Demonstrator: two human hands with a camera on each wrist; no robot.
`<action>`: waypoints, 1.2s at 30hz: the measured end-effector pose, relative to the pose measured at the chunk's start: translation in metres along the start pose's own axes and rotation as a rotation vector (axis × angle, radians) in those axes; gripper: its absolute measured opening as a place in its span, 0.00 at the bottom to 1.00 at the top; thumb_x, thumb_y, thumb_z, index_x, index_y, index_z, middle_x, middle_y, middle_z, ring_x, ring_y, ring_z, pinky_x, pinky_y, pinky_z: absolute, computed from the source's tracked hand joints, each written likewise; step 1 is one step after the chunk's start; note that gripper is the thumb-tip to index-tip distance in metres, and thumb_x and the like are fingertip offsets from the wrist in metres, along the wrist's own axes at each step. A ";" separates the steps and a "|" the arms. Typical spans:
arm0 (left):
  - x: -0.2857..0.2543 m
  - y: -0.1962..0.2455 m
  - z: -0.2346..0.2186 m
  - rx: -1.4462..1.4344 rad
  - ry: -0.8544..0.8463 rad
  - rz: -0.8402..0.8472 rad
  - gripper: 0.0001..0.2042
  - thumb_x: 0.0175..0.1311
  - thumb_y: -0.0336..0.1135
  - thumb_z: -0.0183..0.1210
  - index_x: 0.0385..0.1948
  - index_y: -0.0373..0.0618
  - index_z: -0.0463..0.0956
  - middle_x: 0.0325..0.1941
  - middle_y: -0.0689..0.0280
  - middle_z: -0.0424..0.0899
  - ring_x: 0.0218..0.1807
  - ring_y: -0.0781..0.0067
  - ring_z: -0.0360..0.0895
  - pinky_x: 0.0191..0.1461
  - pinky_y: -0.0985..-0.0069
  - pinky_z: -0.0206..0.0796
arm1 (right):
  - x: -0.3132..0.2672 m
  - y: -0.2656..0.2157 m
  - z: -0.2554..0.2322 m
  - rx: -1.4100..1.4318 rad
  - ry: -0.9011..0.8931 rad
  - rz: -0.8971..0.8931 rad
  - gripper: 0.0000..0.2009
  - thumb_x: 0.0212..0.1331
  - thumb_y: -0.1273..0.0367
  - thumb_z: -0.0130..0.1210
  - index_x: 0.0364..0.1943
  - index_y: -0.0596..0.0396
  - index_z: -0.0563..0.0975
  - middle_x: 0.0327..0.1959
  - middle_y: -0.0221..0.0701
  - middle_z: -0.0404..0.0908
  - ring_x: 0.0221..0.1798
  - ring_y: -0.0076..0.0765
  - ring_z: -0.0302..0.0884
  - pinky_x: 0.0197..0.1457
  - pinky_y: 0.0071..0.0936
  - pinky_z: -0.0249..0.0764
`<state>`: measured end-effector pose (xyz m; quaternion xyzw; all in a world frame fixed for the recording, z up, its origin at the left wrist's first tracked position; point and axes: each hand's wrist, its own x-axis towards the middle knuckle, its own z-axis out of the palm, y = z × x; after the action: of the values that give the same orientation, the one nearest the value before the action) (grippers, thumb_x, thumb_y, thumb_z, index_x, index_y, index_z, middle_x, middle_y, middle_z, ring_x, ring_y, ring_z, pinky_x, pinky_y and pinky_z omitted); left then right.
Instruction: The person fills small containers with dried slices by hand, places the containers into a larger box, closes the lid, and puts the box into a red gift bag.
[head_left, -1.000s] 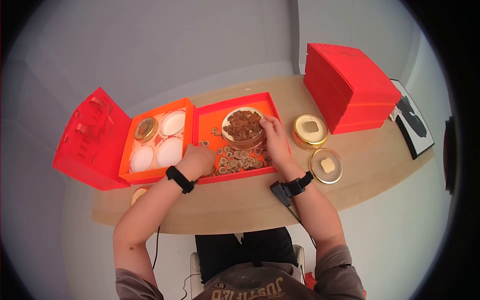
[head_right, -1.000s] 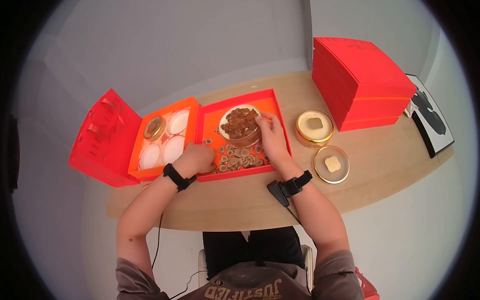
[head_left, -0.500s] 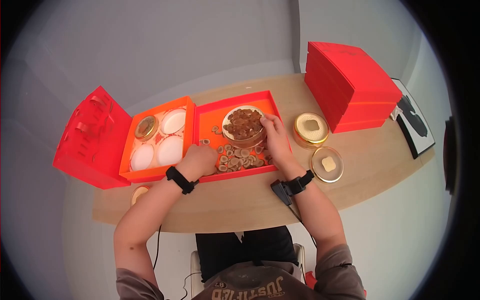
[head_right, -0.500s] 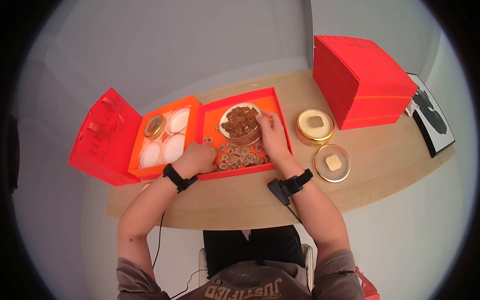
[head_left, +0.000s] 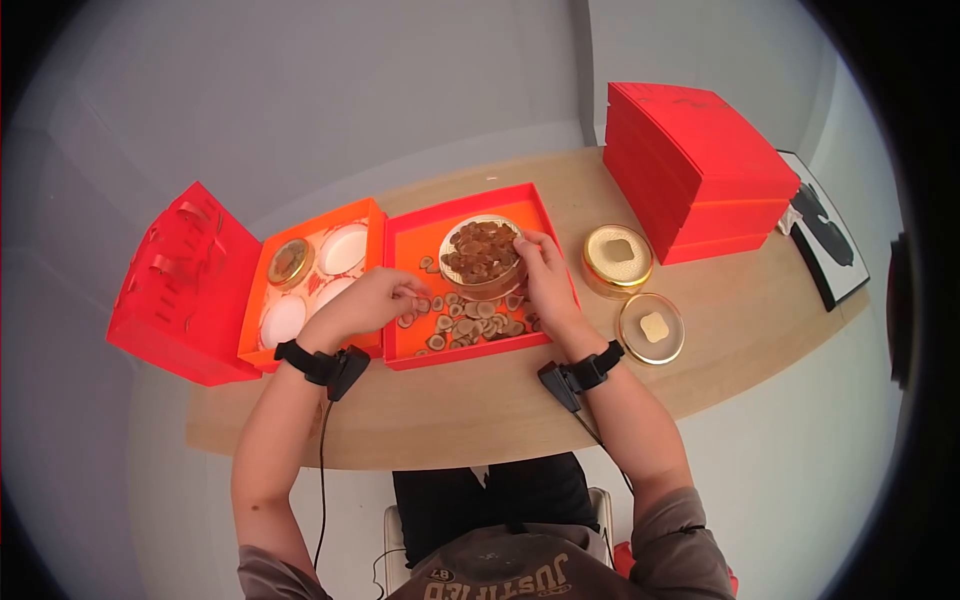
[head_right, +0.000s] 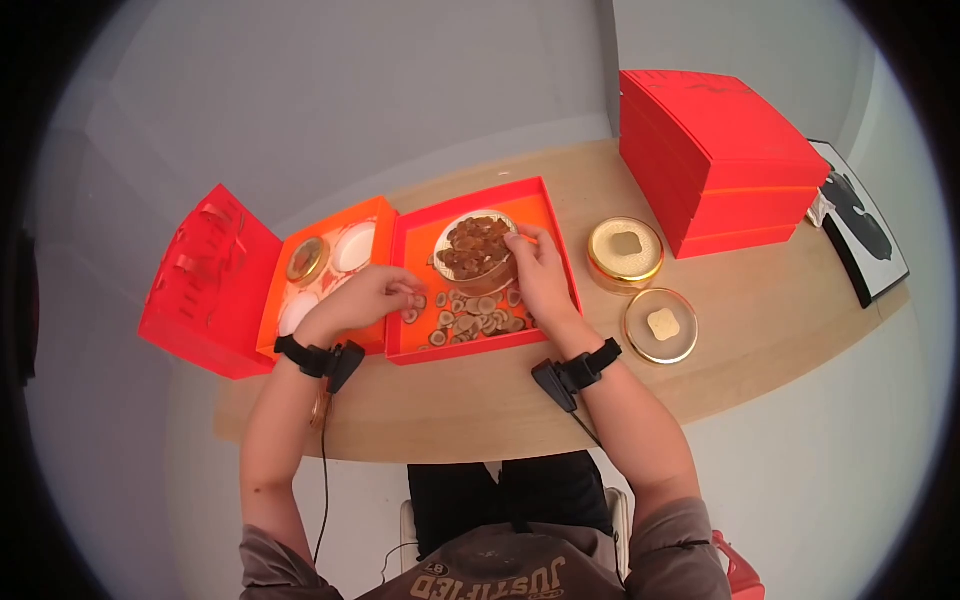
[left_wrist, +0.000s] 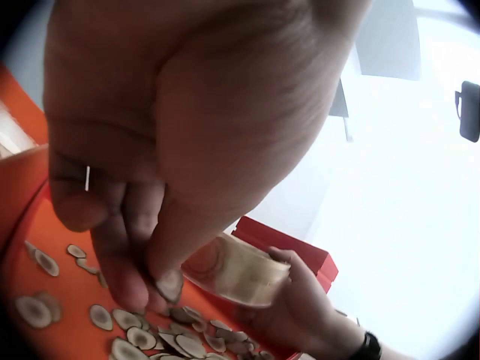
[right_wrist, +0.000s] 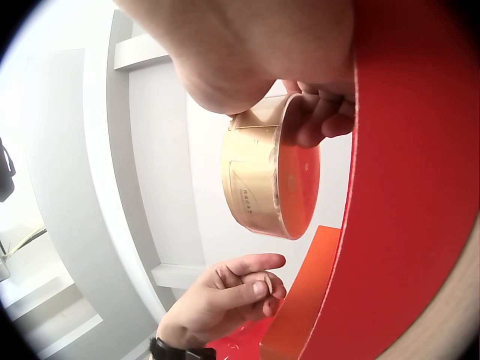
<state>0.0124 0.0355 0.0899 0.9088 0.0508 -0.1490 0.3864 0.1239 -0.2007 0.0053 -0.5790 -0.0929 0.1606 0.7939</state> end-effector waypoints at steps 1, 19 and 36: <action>-0.001 -0.002 -0.003 -0.096 -0.002 0.003 0.09 0.69 0.23 0.57 0.47 0.33 0.79 0.41 0.60 0.87 0.39 0.71 0.85 0.49 0.72 0.76 | 0.000 0.000 0.000 0.000 -0.004 -0.003 0.21 0.72 0.58 0.54 0.60 0.57 0.69 0.33 0.30 0.79 0.22 0.22 0.74 0.18 0.21 0.68; -0.004 0.026 0.014 -0.568 0.287 0.329 0.07 0.72 0.32 0.60 0.46 0.44 0.77 0.43 0.72 0.83 0.44 0.85 0.77 0.46 0.82 0.68 | -0.002 -0.001 0.000 0.013 -0.020 0.024 0.22 0.72 0.57 0.53 0.60 0.57 0.69 0.33 0.32 0.78 0.18 0.23 0.72 0.18 0.21 0.66; 0.000 -0.017 0.082 -1.645 0.439 0.347 0.03 0.75 0.33 0.53 0.45 0.53 0.71 0.41 0.69 0.76 0.41 0.76 0.72 0.42 0.77 0.63 | 0.000 0.004 -0.001 -0.048 -0.016 0.020 0.21 0.73 0.55 0.49 0.61 0.52 0.70 0.28 0.30 0.77 0.20 0.25 0.76 0.15 0.21 0.62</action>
<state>-0.0100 -0.0113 0.0243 0.3442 0.0764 0.1746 0.9194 0.1239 -0.2006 0.0014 -0.5975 -0.0970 0.1710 0.7774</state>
